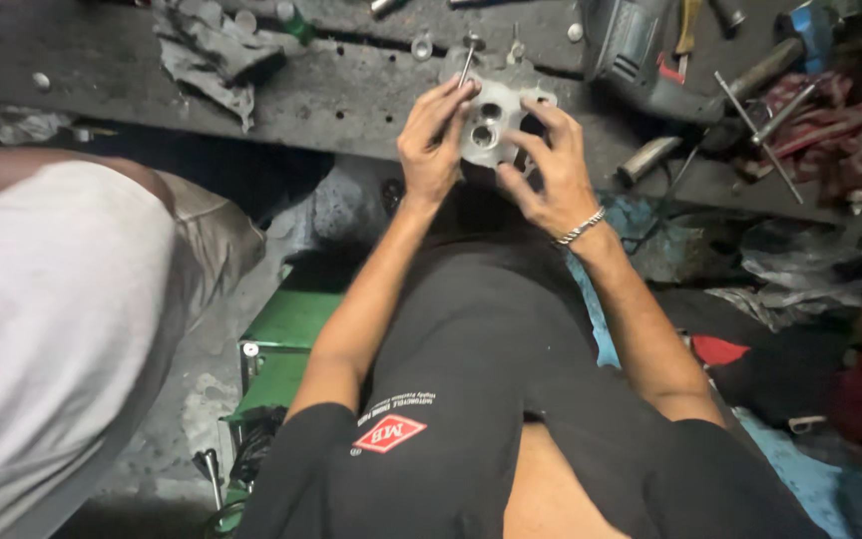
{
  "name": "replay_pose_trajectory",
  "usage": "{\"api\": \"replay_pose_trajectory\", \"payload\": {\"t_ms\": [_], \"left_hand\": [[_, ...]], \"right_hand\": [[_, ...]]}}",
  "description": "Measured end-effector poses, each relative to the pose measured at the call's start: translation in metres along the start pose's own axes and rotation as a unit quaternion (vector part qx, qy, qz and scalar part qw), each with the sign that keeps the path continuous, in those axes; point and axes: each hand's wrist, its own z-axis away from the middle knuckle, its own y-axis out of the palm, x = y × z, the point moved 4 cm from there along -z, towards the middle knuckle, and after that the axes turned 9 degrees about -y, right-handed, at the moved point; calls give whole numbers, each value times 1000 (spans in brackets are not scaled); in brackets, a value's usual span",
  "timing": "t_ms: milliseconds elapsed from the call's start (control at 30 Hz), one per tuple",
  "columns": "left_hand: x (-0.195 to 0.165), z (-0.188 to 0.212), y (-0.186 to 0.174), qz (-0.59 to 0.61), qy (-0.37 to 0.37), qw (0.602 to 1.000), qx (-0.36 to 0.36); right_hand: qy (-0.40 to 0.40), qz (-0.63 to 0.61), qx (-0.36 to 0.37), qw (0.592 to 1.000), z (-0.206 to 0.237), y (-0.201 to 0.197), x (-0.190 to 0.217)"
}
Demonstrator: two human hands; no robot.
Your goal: The person uses a T-handle wrench to tighten bolts on a metallic engine cylinder head placed on a workbench. They repeatedly rotate the wrench, reposition the cylinder head, and adjust their grip while working in a cluttered workshop.
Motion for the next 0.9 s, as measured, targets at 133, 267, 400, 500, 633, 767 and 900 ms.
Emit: {"api": "replay_pose_trajectory", "payload": {"t_ms": [133,267,400,500,633,767,900], "left_hand": [[0,-1,3,5,20,999,-27],[1,-2,1,-2,30,999,-42],[6,0,1,12,15,998,-52],[5,0,3,4,24,998,-56],[7,0,1,20,13,997,-68],[8,2,0,3,38,996,-80],[10,2,1,20,8,997,-72]], "right_hand": [[-54,132,26,989,-6,14,20],[-143,112,9,983,-17,-3,32],[-72,162,65,982,-18,-14,29],[-123,280,80,949,-17,-5,46],[-42,229,108,967,-21,-3,57],[102,45,52,992,-26,-19,55],[-155,280,40,947,-28,-14,84]]}}
